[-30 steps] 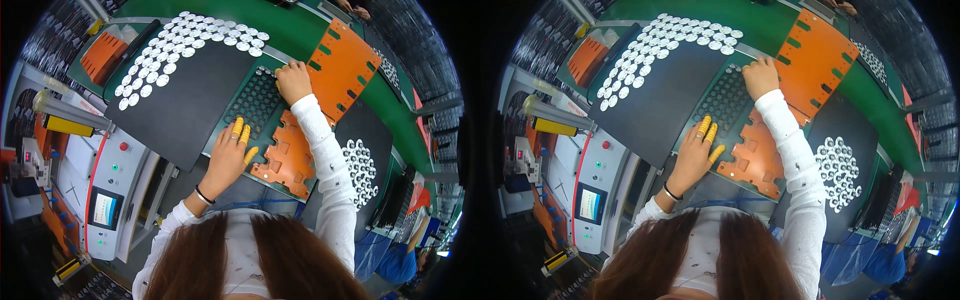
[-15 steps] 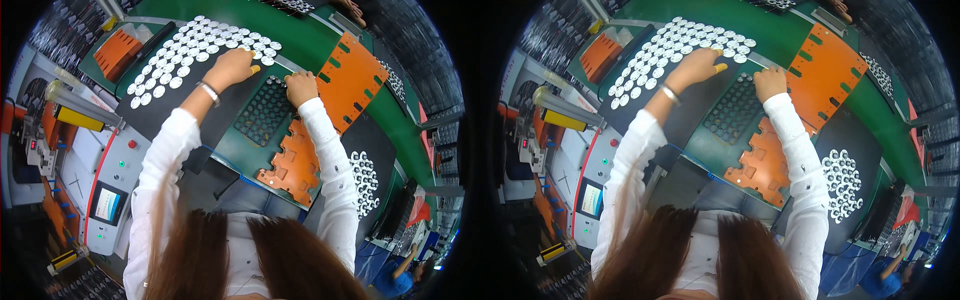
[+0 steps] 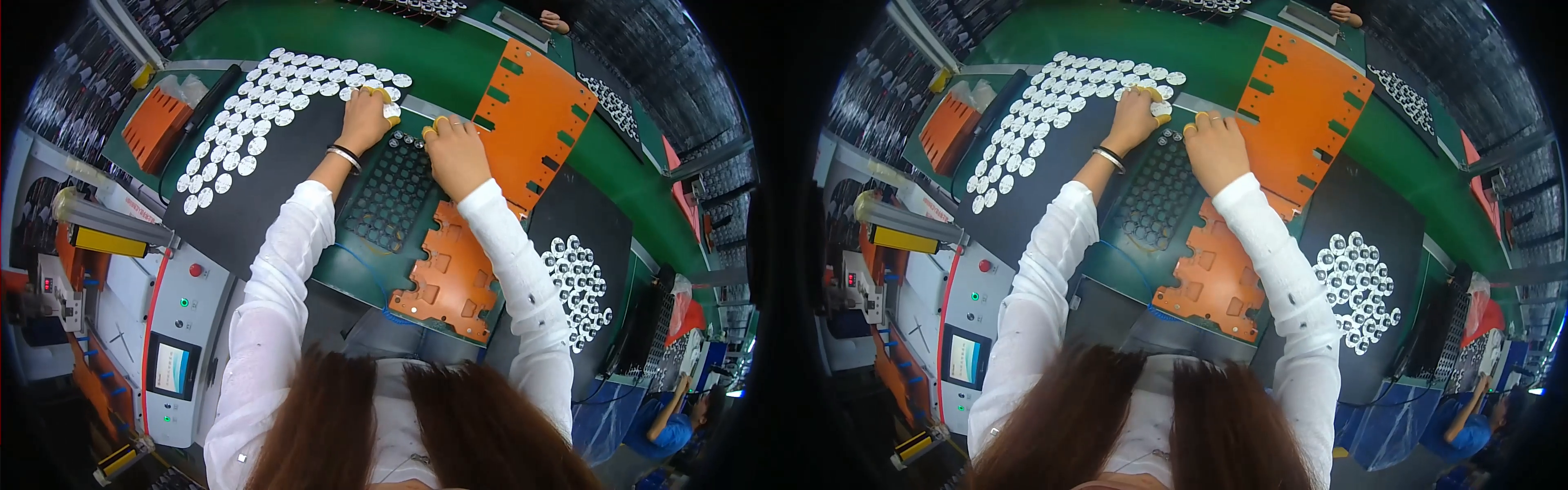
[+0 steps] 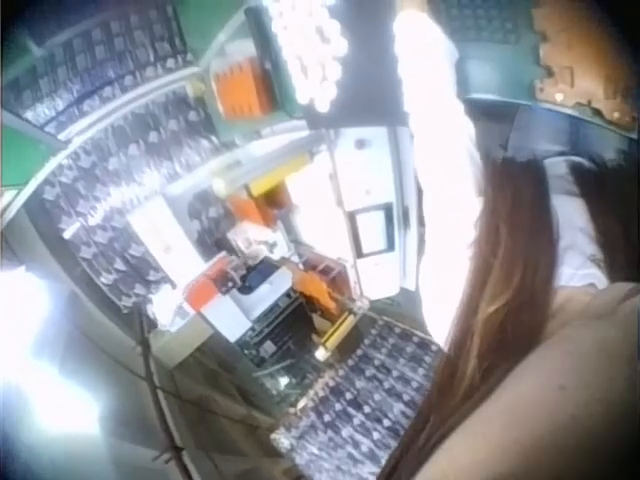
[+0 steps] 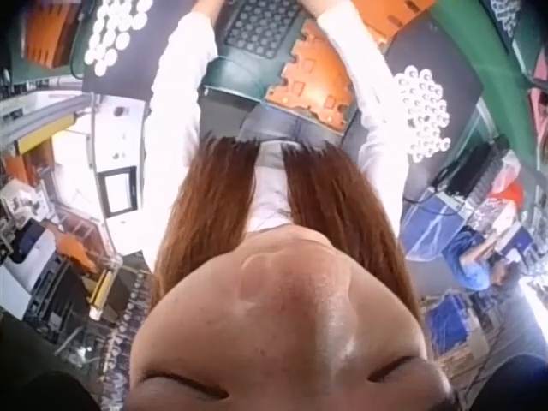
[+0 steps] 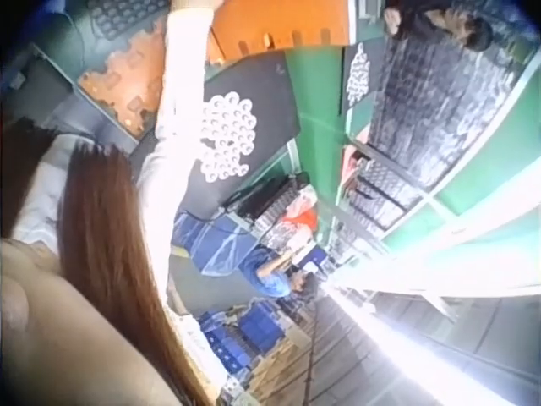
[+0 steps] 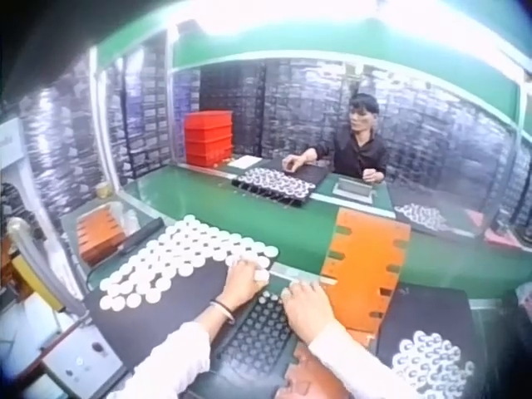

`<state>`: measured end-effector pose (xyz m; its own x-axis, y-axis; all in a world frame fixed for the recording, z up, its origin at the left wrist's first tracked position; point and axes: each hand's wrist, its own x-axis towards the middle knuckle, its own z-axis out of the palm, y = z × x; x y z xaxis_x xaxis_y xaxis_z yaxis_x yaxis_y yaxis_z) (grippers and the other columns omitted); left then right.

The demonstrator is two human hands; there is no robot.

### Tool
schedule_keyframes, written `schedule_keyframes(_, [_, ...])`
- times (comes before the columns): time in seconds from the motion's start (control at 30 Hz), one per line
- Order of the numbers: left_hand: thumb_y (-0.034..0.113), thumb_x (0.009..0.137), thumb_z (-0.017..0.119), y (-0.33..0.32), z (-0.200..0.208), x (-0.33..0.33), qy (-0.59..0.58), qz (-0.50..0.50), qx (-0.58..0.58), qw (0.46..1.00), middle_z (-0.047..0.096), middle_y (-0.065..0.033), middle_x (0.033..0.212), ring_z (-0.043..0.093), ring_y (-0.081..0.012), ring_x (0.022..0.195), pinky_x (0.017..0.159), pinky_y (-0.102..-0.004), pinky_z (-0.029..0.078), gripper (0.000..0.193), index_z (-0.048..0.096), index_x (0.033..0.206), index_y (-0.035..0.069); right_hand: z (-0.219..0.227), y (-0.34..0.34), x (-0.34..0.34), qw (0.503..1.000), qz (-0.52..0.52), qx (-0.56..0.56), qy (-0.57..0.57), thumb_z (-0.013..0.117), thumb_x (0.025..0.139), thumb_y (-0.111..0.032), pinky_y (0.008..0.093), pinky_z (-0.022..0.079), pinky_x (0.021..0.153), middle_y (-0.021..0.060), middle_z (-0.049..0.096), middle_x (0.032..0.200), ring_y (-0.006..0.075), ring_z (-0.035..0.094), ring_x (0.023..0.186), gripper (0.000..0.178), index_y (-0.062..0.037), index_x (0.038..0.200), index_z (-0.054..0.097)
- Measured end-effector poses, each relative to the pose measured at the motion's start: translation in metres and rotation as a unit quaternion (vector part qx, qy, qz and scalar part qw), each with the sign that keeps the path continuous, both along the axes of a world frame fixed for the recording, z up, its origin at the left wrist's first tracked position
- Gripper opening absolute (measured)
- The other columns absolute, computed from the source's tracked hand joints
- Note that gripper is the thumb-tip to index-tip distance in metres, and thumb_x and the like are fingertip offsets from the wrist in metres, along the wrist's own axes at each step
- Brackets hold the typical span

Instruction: Assembling small circular components into an orange jig at a factory workbench.

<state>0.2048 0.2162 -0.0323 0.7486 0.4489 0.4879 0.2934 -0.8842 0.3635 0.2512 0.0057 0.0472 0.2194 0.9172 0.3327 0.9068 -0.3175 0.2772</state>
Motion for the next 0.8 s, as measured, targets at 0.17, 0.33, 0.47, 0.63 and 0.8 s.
schedule_keyframes(0.17, [0.017,0.073,0.08,-0.033,0.065,-0.051,-0.079,-0.107,-0.109,0.985,0.066,-0.015,0.101,0.061,-0.0314,0.095,0.083,-0.0395,0.05,0.041,0.065,0.108,0.002,0.047,-0.054,-0.033,0.926,0.111,0.212,0.292,0.069,0.082,-0.007,0.0384,0.049,0.082,0.014,0.062,0.096,0.0273,0.06,0.097,0.024,0.0002,0.105,0.066])
schedule_keyframes(0.33, [0.013,0.071,0.08,-0.117,0.13,-0.132,-0.124,-0.246,-0.075,0.958,0.064,-0.0119,0.105,0.06,-0.0306,0.097,0.084,-0.0374,0.051,0.048,0.065,0.116,0.005,0.069,-0.1,-0.075,0.81,0.122,0.298,0.491,0.074,0.08,-0.002,0.0328,0.053,0.077,0.013,0.063,0.101,0.0257,0.064,0.092,0.032,-0.0004,0.111,0.065])
schedule_keyframes(0.47, [0.009,0.067,0.083,-0.166,0.149,-0.17,-0.121,-0.282,-0.124,0.944,0.063,-0.0129,0.107,0.062,-0.0298,0.097,0.083,-0.0364,0.052,0.049,0.067,0.112,0.003,0.071,-0.129,-0.111,0.786,0.12,0.315,0.519,0.076,0.077,0.001,0.0312,0.054,0.078,0.0136,0.066,0.105,0.0262,0.066,0.094,0.032,0.0001,0.107,0.067])
schedule_keyframes(0.63, [0.015,0.064,0.089,-0.192,0.136,-0.183,-0.115,-0.367,-0.308,0.87,0.064,-0.0124,0.106,0.063,-0.0275,0.1,0.087,-0.0357,0.051,0.055,0.066,0.112,0.001,0.058,-0.169,-0.142,0.69,0.077,0.367,0.618,0.075,0.078,0.004,0.0316,0.053,0.077,0.0151,0.064,0.109,0.0229,0.065,0.094,0.035,0.0038,0.111,0.066])
schedule_keyframes(0.8, [0.013,0.061,0.091,-0.223,0.105,-0.184,-0.144,-0.415,-0.488,0.754,0.059,-0.0154,0.123,0.062,-0.026,0.103,0.09,-0.0379,0.053,0.066,0.064,0.119,-0.002,0.049,-0.191,-0.162,0.573,0.054,0.451,0.682,0.074,0.077,0.01,0.0285,0.053,0.076,0.0166,0.059,0.114,0.0189,0.063,0.092,0.038,0.0088,0.114,0.062])
